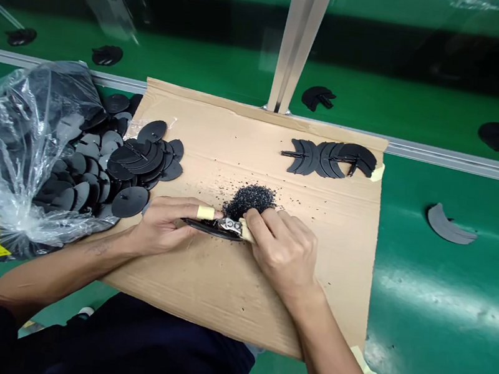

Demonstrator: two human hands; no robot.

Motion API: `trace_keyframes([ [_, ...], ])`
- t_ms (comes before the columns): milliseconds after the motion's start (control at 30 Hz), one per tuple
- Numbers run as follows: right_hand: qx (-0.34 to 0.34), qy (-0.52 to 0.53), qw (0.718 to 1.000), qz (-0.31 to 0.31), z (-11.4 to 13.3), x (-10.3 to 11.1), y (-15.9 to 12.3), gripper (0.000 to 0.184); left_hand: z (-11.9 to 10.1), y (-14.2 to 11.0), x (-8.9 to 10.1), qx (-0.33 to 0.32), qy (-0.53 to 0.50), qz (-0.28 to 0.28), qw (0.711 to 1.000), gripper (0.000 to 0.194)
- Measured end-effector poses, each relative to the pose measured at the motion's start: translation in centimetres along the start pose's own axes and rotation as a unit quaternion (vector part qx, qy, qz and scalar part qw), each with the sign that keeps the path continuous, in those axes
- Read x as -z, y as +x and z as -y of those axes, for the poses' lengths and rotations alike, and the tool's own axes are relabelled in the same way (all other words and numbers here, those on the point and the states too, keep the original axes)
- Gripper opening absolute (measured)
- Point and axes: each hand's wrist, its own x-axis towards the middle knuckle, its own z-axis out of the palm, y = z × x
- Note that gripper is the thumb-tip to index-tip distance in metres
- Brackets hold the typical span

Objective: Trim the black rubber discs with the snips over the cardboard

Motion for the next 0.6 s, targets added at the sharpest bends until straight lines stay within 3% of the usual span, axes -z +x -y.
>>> trace_keyframes([
  [233,-0.016,-0.015,1.000,0.009,-0.2,0.0,0.0,0.021,-0.4,0.4,0.1,-0.001,0.046,0.014,0.999,0.031],
  [333,-0.031,0.029,0.999,0.033,-0.4,-0.3,-0.3,0.021,-0.2,0.7,0.1,0.000,0.070,0.041,0.997,0.026],
  [433,-0.068,0.097,0.992,0.053,-0.9,-0.3,-0.3,0.024,0.2,1.0,0.2,0.016,0.104,0.025,0.994,0.018],
  [600,-0.077,0.226,0.970,-0.036,-1.6,-0.2,0.5,0.013,0.6,1.5,0.1,0.061,0.138,0.020,0.988,0.014],
])
